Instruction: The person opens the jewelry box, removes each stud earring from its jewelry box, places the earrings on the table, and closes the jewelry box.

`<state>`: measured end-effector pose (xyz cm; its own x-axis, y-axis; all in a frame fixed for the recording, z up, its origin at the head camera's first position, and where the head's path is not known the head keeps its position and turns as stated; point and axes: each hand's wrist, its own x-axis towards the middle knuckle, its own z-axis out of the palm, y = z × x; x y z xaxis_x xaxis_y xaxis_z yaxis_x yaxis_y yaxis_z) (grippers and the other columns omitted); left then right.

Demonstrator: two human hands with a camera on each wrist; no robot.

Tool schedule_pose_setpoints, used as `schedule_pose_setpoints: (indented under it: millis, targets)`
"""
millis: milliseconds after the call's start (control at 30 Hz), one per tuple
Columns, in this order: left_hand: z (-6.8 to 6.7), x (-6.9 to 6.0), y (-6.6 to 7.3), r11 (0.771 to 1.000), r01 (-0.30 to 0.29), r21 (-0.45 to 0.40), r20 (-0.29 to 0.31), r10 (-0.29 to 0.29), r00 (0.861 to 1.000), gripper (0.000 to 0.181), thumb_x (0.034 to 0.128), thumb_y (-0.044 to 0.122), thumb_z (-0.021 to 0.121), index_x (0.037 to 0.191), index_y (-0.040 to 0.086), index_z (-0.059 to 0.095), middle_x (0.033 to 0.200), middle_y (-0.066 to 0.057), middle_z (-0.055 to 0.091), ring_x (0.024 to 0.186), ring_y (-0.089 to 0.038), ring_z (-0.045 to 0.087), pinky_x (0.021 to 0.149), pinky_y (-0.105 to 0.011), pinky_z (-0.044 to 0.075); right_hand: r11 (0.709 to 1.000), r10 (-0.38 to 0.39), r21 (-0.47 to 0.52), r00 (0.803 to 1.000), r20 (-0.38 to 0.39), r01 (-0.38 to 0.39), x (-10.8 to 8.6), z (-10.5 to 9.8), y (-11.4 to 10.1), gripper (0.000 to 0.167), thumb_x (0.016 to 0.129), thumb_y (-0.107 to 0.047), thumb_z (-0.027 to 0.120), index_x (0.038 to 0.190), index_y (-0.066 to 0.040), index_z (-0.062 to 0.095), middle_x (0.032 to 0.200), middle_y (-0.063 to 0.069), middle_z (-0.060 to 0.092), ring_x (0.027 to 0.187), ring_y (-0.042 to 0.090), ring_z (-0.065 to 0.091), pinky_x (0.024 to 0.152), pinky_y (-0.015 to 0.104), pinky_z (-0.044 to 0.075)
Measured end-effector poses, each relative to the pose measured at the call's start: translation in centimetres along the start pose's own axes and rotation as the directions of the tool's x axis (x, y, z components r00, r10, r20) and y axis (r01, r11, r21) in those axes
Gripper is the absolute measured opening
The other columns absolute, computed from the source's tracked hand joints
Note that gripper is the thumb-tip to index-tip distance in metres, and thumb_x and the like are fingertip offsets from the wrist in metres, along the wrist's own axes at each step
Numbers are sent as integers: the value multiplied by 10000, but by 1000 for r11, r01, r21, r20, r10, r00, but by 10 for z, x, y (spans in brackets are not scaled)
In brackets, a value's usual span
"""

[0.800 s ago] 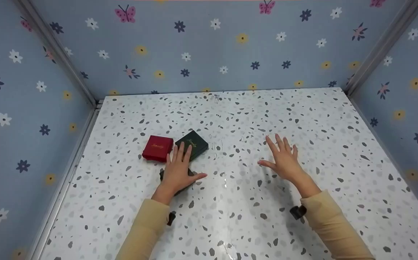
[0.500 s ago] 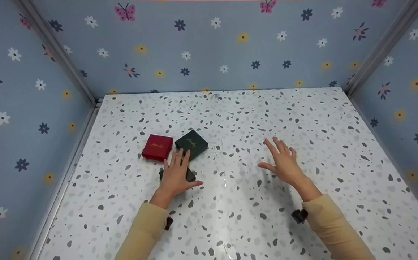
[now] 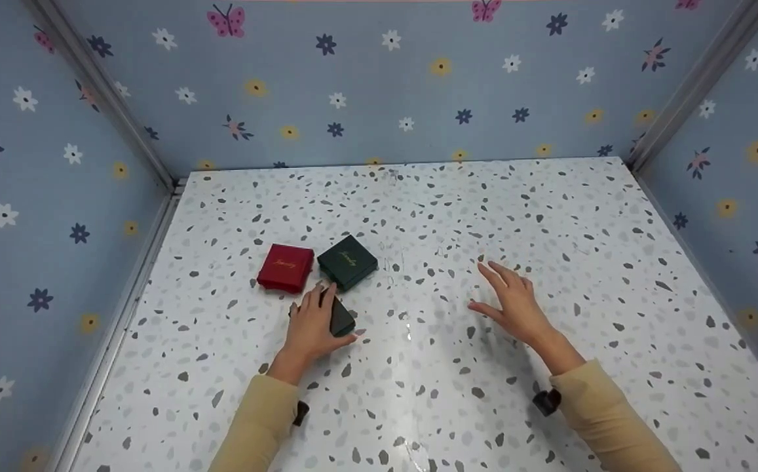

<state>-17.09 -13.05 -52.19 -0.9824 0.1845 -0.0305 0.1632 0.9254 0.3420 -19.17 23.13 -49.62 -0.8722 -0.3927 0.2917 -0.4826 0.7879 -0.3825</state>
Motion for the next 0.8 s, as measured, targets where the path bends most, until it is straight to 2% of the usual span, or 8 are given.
schedule_pose_setpoints:
  millis: [167,333,567,800]
  targets:
    - [3,1,-5,1000,12,2,8,-12,1000,997,622,517,721,1389,80,258,1338,-214,282,1213,-342,284,939,-550,257,999,15,49,1000,-2,-15,-4,5,0,660,789,-348,645,1332,-69,393,1308,184,387,1192,320,345,902,509,245]
    - [5,1,-9,1000,4,20,0,-4,1000,984,613,501,732,1379,87,274,1315,-216,299,1188,-343,303,923,-531,273,992,47,118,999,29,-50,-7,9,1,648,792,-342,644,1324,-61,401,1293,175,404,1173,321,376,898,523,268]
    - [6,-1,-11,999,1,33,-5,-1,1000,974,622,466,741,1381,80,268,1298,-211,315,1175,-330,320,921,-529,270,979,40,198,997,71,-54,-10,13,4,622,792,-309,652,1302,-39,420,1263,159,434,1158,311,404,894,527,322]
    - [6,-2,-11,998,-42,45,-42,44,998,918,627,406,733,1353,37,310,1260,-209,353,1146,-332,344,882,-531,292,957,43,282,992,116,-74,-15,13,5,632,799,-333,638,1301,-21,415,1271,156,426,1169,317,391,925,491,328]
